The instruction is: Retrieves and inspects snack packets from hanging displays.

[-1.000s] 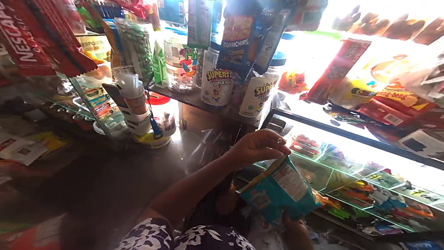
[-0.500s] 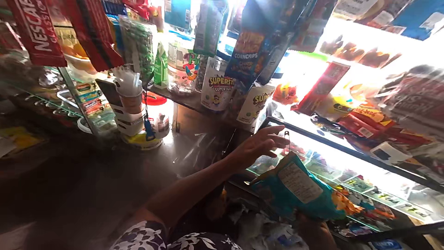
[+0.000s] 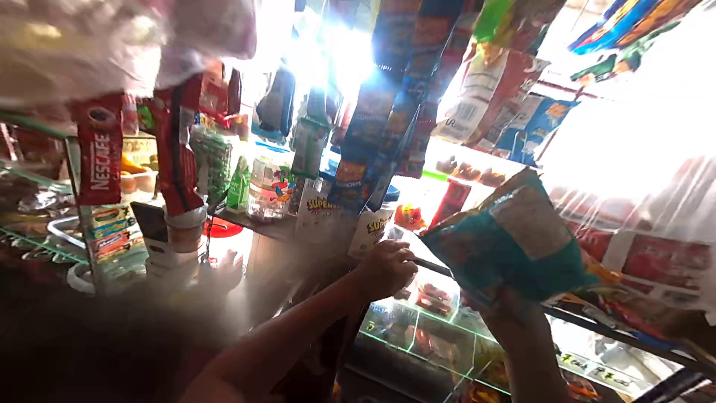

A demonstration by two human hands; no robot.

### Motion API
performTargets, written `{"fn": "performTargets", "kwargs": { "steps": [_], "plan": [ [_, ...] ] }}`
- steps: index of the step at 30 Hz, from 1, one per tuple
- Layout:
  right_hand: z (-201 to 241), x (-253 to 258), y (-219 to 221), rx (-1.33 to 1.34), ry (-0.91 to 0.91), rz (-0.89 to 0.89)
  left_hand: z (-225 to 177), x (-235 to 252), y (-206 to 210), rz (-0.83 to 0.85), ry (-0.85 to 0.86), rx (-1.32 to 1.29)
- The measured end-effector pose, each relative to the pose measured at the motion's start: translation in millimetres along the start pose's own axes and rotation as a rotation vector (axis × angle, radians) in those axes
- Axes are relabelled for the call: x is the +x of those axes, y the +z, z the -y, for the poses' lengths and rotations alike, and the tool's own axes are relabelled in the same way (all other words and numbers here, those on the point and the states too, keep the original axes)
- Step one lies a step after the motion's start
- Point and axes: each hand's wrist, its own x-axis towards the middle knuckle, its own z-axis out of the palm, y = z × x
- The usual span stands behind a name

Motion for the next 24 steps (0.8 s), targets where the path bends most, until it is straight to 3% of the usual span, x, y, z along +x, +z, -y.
{"fn": "performTargets", "kwargs": {
  "steps": [6,14,24],
  "plan": [
    [17.9,46.3,18.2,0.133,-0.175,-0.125,17.4,0.7,10.6,0.178,0.024,0.01],
    [25.8,104.7,45.6,0.077,-0.239,-0.187,16.1,26.8,-3.6,0.33,-0.213,-0.1],
    [60.2,194.3,52.7,0.004,-0.351,-0.18,27.9,9.1,8.3,0.228,-0.219,-0.079]
  ]
}}
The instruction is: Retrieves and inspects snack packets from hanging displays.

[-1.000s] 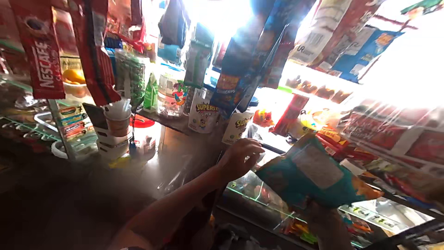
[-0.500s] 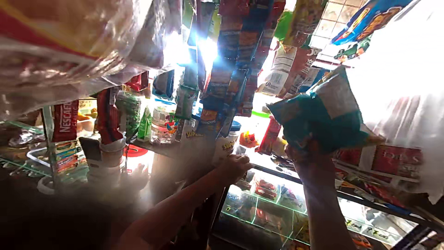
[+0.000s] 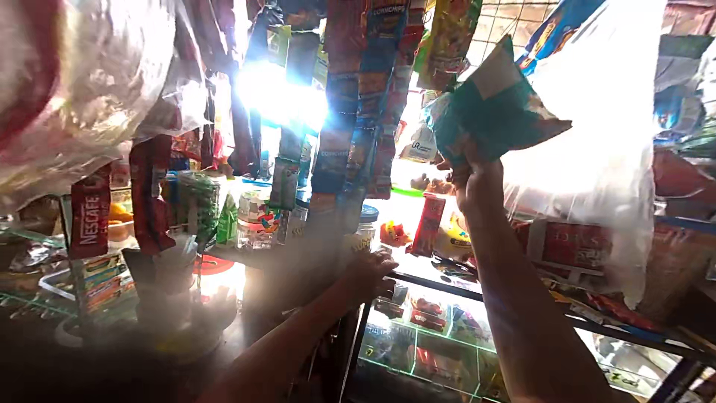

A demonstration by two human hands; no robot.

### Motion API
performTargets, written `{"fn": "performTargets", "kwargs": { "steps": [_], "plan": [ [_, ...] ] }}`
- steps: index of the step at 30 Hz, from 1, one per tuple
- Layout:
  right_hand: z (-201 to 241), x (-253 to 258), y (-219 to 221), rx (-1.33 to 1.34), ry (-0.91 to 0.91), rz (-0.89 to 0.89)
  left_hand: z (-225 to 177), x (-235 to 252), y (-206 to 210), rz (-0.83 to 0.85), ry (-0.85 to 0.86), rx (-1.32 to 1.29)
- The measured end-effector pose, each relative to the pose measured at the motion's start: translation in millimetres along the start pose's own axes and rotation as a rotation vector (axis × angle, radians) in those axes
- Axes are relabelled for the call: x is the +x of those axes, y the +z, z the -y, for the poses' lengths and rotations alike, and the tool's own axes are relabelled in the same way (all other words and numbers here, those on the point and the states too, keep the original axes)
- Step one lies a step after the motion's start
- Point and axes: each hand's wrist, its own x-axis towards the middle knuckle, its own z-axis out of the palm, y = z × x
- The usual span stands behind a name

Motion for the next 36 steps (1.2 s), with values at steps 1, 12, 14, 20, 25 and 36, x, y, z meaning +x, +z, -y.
{"fn": "performTargets", "kwargs": {
  "steps": [1,12,14,20,25,36],
  "plan": [
    [2.4,8.9,3.1,-0.012,0.009,-0.017,0.7,-1.0,1.8,-0.004,0.012,-0.012],
    [14.9,82.0,20.9,-0.092,0.092,-0.066,6.9,-9.6,25.7,-0.117,0.058,0.042],
    [16.1,91.2,19.7,-0.112,0.091,-0.064,7.9,-10.3,27.5,-0.138,0.082,0.07],
    [18.9,119.5,7.0,-0.114,0.083,-0.086,1.7,-11.6,34.6,-0.231,0.06,0.084],
    [11.4,136.5,2.1,-0.068,0.091,-0.056,-4.7,-11.1,40.8,-0.261,-0.018,0.067],
    [11.0,171.8,-0.4,-0.082,0.101,-0.097,-55.7,-64.6,25.0,-0.166,-0.276,-0.134]
  ]
}}
